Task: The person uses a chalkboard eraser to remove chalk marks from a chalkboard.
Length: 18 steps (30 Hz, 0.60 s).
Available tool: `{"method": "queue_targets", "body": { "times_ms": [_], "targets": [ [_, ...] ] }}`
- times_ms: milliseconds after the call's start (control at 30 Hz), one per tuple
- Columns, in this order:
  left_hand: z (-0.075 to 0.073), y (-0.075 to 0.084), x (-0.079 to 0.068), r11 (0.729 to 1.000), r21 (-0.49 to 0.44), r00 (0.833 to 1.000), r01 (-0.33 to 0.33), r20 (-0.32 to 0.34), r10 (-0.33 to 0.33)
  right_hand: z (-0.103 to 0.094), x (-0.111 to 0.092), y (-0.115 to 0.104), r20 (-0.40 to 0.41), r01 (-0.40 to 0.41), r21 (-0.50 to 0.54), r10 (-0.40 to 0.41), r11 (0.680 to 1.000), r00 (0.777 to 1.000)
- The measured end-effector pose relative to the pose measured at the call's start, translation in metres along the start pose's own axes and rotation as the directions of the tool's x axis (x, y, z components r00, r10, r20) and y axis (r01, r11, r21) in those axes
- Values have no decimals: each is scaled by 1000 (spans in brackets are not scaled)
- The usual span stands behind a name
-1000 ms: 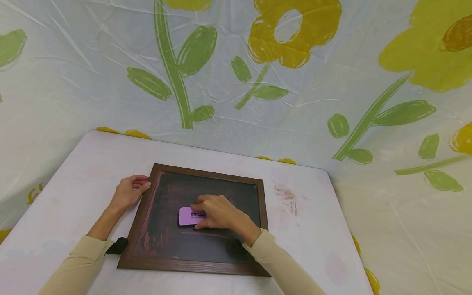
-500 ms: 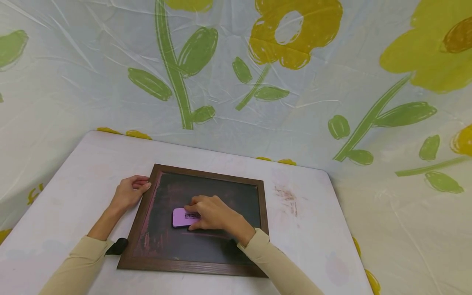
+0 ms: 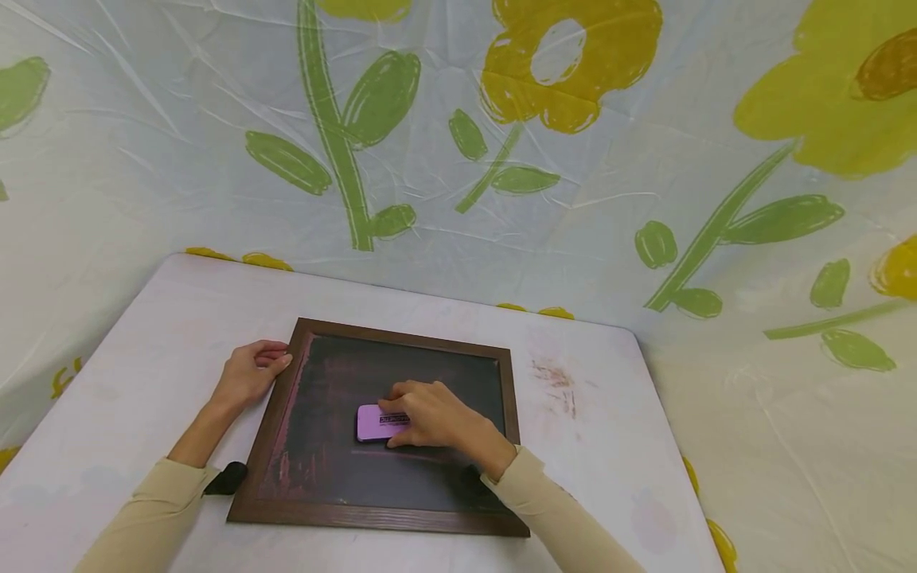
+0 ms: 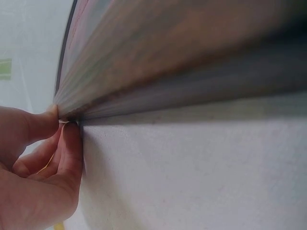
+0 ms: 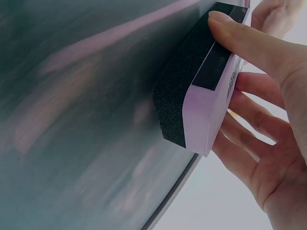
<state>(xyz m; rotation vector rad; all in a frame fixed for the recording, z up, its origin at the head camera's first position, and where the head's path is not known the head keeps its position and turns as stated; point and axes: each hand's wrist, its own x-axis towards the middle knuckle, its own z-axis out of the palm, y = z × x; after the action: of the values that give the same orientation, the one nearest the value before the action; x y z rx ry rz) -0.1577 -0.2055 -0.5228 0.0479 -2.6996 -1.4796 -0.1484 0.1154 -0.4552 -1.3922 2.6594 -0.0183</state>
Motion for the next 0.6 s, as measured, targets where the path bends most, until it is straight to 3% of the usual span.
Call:
{"method": "queue_targets", "body": {
  "times_ms": [600],
  "targets": [
    [-1, 4, -1, 1000, 6, 1000, 8, 8, -8, -2, -34, 18, -9, -56, 59, 56, 997, 998]
  ]
}}
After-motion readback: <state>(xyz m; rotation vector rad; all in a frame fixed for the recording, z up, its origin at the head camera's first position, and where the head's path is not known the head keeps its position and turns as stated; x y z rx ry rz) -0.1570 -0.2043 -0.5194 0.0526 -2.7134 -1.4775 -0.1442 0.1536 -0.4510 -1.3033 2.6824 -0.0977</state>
